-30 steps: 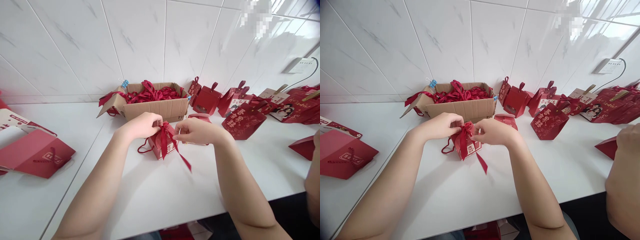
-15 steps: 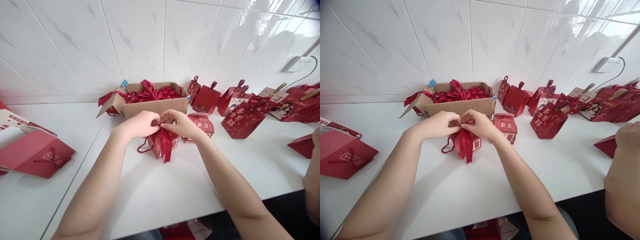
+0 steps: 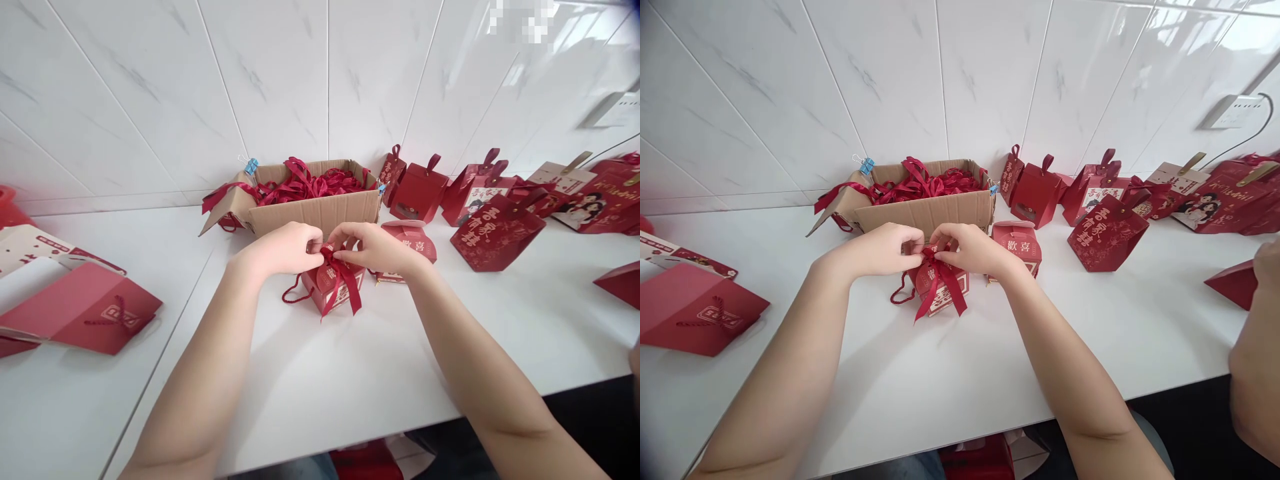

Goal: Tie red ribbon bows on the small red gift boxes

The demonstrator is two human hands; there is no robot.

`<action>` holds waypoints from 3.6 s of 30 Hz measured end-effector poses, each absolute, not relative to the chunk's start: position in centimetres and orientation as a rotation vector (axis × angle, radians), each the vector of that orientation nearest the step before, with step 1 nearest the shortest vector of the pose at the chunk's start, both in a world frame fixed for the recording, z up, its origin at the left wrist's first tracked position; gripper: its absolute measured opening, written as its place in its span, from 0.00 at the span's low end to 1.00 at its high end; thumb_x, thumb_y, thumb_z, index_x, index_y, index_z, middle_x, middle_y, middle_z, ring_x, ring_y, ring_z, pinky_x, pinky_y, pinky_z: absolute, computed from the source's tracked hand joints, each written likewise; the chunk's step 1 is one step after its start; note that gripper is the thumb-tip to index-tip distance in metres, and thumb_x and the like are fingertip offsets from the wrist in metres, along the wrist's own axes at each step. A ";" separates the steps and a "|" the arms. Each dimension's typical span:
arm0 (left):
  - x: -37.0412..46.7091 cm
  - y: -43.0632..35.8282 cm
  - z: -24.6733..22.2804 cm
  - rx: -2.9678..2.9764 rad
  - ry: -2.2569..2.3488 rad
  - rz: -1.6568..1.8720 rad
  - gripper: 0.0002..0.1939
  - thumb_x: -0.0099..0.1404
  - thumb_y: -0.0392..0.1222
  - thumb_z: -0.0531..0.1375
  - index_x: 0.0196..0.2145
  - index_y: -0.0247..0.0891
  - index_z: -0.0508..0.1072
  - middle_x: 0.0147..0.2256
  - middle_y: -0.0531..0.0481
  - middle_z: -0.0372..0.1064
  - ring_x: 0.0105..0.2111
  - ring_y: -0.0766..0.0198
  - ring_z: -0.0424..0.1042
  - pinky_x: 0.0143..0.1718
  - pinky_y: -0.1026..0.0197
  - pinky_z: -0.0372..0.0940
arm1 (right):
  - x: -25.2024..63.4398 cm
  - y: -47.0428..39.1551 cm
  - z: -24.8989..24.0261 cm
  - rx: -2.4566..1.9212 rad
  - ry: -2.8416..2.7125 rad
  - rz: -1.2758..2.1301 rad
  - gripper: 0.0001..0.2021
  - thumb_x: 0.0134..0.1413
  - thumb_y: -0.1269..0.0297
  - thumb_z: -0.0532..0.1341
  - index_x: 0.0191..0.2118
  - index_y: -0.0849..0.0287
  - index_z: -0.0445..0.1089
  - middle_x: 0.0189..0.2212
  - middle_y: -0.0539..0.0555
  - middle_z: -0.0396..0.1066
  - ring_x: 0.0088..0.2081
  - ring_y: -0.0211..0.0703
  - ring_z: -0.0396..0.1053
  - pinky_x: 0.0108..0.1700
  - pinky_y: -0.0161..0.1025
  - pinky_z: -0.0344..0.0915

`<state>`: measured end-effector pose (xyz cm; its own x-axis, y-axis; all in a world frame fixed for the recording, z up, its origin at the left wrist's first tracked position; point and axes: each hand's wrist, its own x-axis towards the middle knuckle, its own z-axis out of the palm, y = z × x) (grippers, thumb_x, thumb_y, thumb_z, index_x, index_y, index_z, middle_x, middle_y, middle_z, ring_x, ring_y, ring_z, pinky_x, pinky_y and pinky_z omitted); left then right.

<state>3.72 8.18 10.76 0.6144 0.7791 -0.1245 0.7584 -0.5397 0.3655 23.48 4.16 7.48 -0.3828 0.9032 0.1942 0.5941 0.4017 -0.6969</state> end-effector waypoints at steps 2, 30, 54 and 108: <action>3.7 8.2 10.8 2.438 1.196 0.079 0.07 0.55 0.45 0.57 0.31 0.41 0.65 0.29 0.52 0.70 0.25 0.63 0.67 0.23 0.62 0.58 | 24.0 4.2 7.4 -1.270 -2.141 0.714 0.13 0.53 0.71 0.57 0.43 0.55 0.72 0.42 0.50 0.74 0.39 0.38 0.69 0.37 0.36 0.64; 3.3 9.0 10.4 2.410 1.109 0.119 0.06 0.57 0.40 0.55 0.32 0.42 0.72 0.33 0.53 0.75 0.30 0.61 0.72 0.28 0.62 0.64 | 23.9 4.2 7.0 -1.263 -2.317 0.614 0.21 0.56 0.76 0.51 0.45 0.48 0.75 0.41 0.53 0.66 0.33 0.37 0.66 0.25 0.33 0.62; 3.5 8.5 10.6 2.393 1.064 0.099 0.11 0.58 0.46 0.57 0.39 0.43 0.68 0.39 0.51 0.72 0.32 0.63 0.71 0.28 0.62 0.64 | 24.1 4.1 7.4 -1.142 -2.253 0.535 0.16 0.55 0.76 0.53 0.47 0.55 0.70 0.40 0.51 0.72 0.41 0.41 0.69 0.41 0.39 0.67; 3.0 10.1 9.6 2.351 1.039 0.097 0.06 0.57 0.43 0.56 0.32 0.40 0.71 0.34 0.52 0.74 0.31 0.62 0.74 0.29 0.63 0.67 | 23.0 3.3 7.7 -1.180 -2.388 0.400 0.09 0.54 0.65 0.62 0.40 0.47 0.78 0.50 0.55 0.61 0.54 0.50 0.56 0.51 0.47 0.65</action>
